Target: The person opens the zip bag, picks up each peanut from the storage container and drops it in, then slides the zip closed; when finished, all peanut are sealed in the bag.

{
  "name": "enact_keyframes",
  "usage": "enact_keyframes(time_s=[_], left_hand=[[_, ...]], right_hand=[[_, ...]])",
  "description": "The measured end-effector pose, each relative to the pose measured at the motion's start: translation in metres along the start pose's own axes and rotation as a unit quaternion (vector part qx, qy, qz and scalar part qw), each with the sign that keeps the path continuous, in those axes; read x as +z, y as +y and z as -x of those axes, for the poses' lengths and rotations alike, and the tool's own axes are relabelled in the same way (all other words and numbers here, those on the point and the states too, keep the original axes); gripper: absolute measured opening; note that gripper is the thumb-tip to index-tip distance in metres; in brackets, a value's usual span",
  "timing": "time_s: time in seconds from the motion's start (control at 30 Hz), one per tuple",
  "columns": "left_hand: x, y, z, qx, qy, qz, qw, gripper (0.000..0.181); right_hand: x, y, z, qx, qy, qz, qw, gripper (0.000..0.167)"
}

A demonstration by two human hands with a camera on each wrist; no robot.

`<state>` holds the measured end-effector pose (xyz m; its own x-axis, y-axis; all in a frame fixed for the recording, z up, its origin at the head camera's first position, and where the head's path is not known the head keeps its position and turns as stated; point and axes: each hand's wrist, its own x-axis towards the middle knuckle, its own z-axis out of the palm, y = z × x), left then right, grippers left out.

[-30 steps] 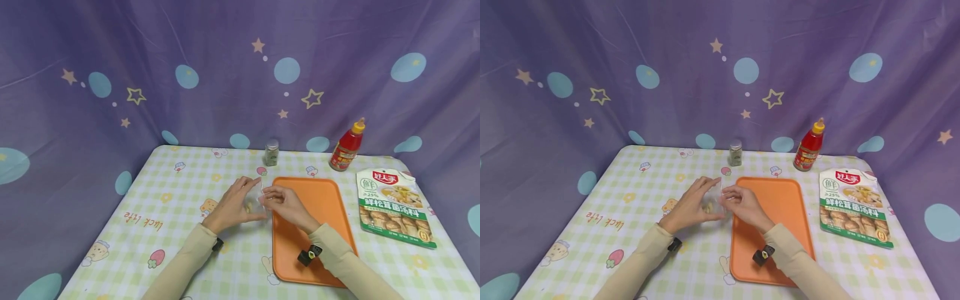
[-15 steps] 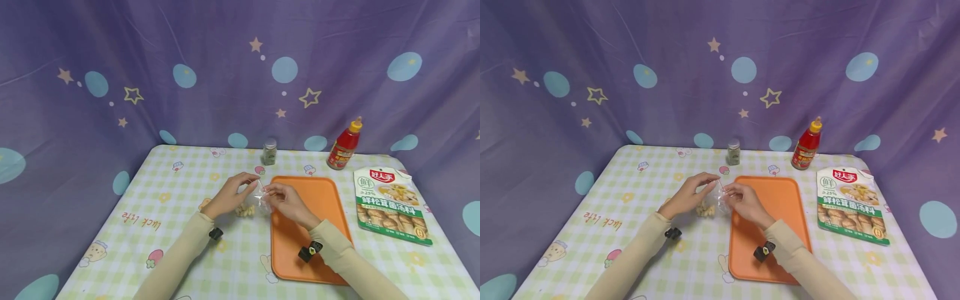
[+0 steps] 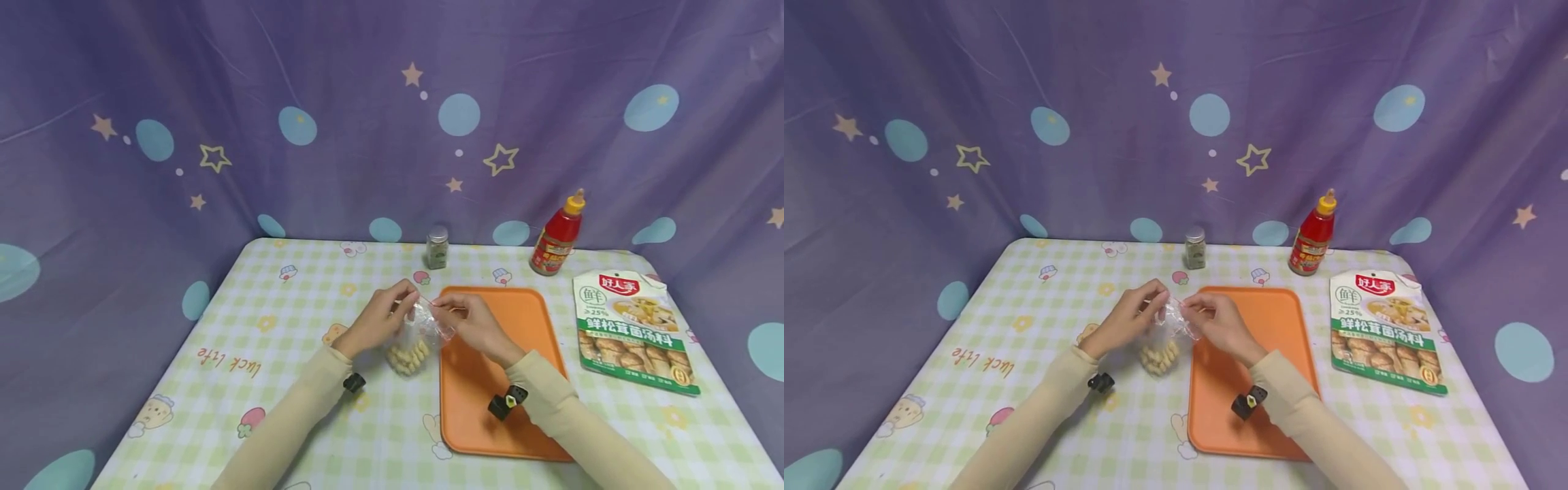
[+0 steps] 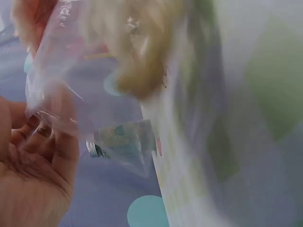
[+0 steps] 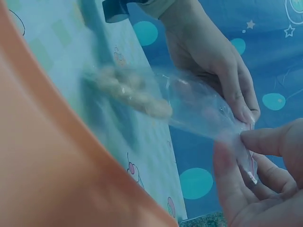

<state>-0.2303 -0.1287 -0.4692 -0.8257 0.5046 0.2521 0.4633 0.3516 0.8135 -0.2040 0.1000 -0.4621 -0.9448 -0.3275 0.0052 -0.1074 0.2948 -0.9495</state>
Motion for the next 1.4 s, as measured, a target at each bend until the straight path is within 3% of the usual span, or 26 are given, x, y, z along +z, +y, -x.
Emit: enact_keyframes(time_s=[0.17, 0.47, 0.63, 0.73, 0.9, 1.03, 1.2, 1.4], left_hand=[[0.001, 0.003, 0.014, -0.027, 0.004, 0.003, 0.9996, 0.029], [0.002, -0.005, 0.032, -0.083, 0.032, -0.056, 0.9944, 0.031], [-0.001, -0.014, 0.030, -0.089, 0.072, -0.130, 0.9849, 0.024], [-0.005, -0.018, 0.028, -0.077, 0.097, -0.157, 0.9798, 0.018], [-0.009, -0.024, 0.022, -0.067, 0.124, -0.103, 0.9846, 0.012], [-0.009, -0.025, 0.021, -0.101, 0.129, -0.058, 0.9848, 0.013], [-0.011, -0.020, 0.020, -0.127, 0.120, -0.016, 0.9846, 0.015], [-0.015, -0.016, 0.021, -0.153, 0.131, 0.014, 0.9794, 0.016]], right_hand=[[0.002, -0.002, -0.004, 0.000, -0.017, -0.004, 0.9999, 0.027], [0.009, 0.006, -0.021, -0.034, -0.048, 0.053, 0.9968, 0.021], [0.013, 0.012, -0.033, -0.059, -0.054, 0.099, 0.9918, 0.017], [0.015, 0.015, -0.041, -0.070, -0.057, 0.108, 0.9901, 0.017], [0.023, 0.015, -0.049, -0.080, -0.057, 0.101, 0.9900, 0.016], [0.029, 0.012, -0.052, -0.076, -0.051, 0.099, 0.9909, 0.017], [0.034, 0.011, -0.055, -0.032, -0.059, 0.069, 0.9954, 0.024], [0.036, 0.010, -0.060, 0.034, -0.072, -0.003, 0.9968, 0.025]])
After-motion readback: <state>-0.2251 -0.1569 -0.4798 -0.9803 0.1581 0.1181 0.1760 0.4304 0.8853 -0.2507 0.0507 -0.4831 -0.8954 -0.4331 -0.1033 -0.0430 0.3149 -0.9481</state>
